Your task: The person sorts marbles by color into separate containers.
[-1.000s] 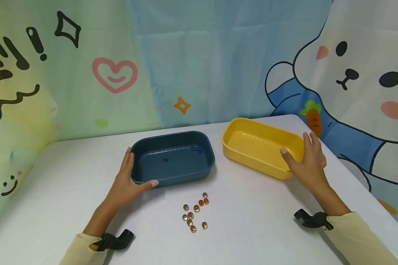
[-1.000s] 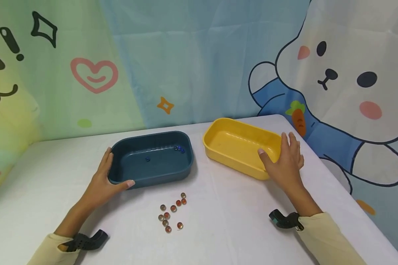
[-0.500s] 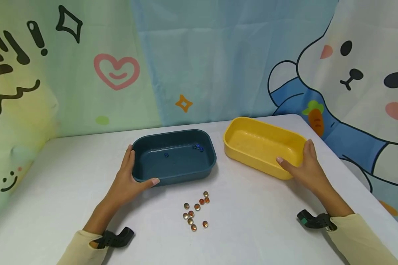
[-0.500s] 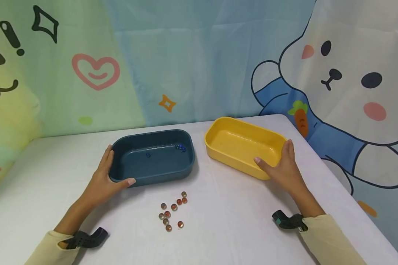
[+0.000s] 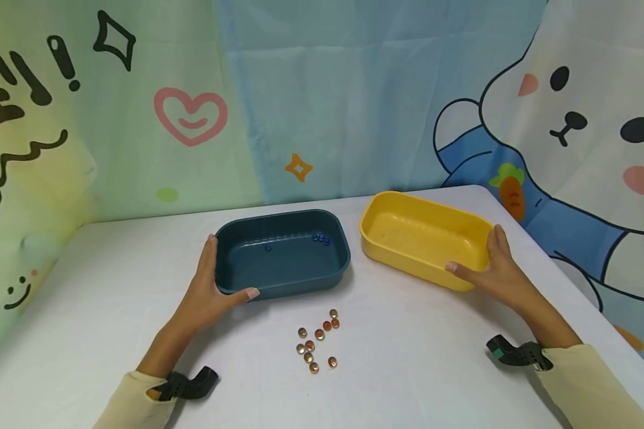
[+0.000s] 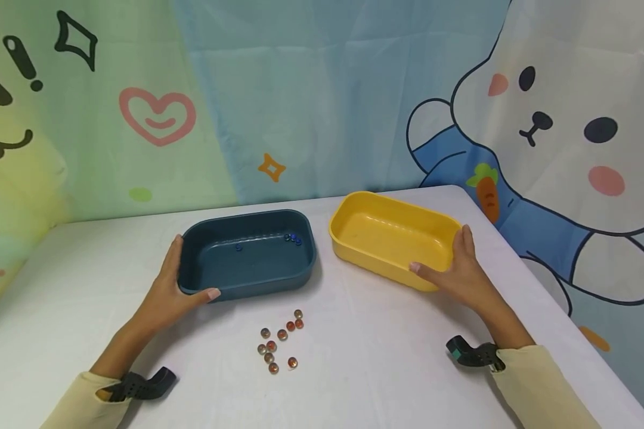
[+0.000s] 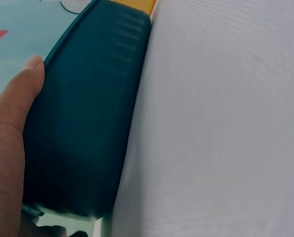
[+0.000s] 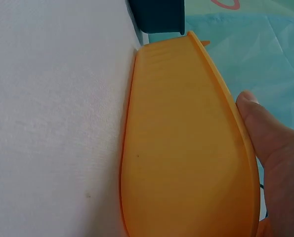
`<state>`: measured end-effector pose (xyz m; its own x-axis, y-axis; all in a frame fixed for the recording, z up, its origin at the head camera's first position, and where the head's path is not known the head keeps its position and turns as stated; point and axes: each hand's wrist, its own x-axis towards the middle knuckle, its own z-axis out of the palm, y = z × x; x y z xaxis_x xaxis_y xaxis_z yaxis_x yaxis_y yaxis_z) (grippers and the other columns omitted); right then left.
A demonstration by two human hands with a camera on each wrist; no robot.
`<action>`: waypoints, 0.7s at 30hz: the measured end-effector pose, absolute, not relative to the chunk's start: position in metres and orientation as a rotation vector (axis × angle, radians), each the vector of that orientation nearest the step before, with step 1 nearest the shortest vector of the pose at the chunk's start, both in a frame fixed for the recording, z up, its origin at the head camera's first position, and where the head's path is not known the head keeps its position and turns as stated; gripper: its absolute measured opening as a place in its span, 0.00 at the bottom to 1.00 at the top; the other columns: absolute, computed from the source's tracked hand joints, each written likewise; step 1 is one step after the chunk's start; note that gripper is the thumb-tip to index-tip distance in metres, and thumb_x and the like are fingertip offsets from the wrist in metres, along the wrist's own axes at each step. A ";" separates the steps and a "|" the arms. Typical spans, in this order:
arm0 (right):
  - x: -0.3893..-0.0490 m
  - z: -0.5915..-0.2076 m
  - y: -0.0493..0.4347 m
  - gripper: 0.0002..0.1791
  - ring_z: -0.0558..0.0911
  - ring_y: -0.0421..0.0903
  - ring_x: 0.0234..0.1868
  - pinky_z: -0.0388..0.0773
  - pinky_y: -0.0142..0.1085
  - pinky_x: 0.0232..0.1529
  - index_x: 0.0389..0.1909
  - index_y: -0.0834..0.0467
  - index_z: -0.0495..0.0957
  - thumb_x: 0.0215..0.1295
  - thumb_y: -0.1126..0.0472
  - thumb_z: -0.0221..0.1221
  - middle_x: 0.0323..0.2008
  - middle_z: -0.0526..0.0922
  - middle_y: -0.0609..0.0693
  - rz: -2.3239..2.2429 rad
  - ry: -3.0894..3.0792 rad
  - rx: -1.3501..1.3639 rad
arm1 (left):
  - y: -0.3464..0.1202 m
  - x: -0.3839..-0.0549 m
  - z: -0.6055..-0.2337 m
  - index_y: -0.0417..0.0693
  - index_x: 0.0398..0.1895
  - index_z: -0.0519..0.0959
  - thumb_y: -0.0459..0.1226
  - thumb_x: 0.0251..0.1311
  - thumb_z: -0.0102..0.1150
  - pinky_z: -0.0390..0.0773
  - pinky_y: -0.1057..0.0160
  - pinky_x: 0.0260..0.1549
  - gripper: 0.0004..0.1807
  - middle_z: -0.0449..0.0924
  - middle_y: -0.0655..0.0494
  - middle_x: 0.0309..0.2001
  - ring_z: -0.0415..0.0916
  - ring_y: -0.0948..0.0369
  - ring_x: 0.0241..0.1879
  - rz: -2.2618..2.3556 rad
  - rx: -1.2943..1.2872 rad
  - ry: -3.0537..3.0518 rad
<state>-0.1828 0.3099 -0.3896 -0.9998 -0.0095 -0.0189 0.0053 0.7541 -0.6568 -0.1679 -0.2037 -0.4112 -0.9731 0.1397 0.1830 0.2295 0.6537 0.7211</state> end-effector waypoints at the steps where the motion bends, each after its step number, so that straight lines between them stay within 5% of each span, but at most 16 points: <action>1: -0.183 -0.389 0.309 0.66 0.52 0.74 0.63 0.59 0.67 0.57 0.72 0.65 0.20 0.60 0.41 0.63 0.72 0.19 0.66 -1.093 2.924 -0.010 | -0.204 -0.167 -0.411 0.51 0.77 0.29 0.53 0.47 0.74 0.46 0.37 0.66 0.69 0.26 0.52 0.77 0.29 0.52 0.75 -1.230 -0.311 -2.739; 8: -0.186 -0.386 0.308 0.66 0.53 0.73 0.62 0.60 0.67 0.57 0.73 0.65 0.21 0.60 0.42 0.64 0.72 0.19 0.66 -1.103 2.925 -0.034 | -0.206 -0.164 -0.411 0.54 0.76 0.23 0.54 0.42 0.76 0.45 0.32 0.63 0.75 0.21 0.48 0.76 0.26 0.48 0.74 -1.247 -0.300 -2.665; 14: -0.187 -0.385 0.309 0.67 0.52 0.74 0.63 0.59 0.67 0.57 0.72 0.65 0.20 0.60 0.41 0.63 0.72 0.18 0.66 -1.093 2.907 -0.041 | -0.208 -0.158 -0.401 0.54 0.77 0.27 0.64 0.49 0.66 0.44 0.29 0.62 0.68 0.19 0.53 0.76 0.24 0.48 0.74 -1.216 -0.301 -2.575; 21: -0.187 -0.385 0.315 0.68 0.48 0.76 0.65 0.56 0.69 0.57 0.70 0.66 0.18 0.59 0.40 0.63 0.71 0.15 0.67 -1.043 2.867 -0.051 | -0.213 -0.155 -0.384 0.49 0.78 0.36 0.44 0.61 0.64 0.58 0.40 0.64 0.54 0.38 0.49 0.77 0.46 0.49 0.73 -1.270 -0.244 -2.425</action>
<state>-0.1875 0.3147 -0.3853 -0.9954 -0.0620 -0.0733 -0.0004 0.7662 -0.6425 -0.1548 -0.2130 -0.3838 -0.9087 -0.0263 0.4167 0.3275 0.5741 0.7504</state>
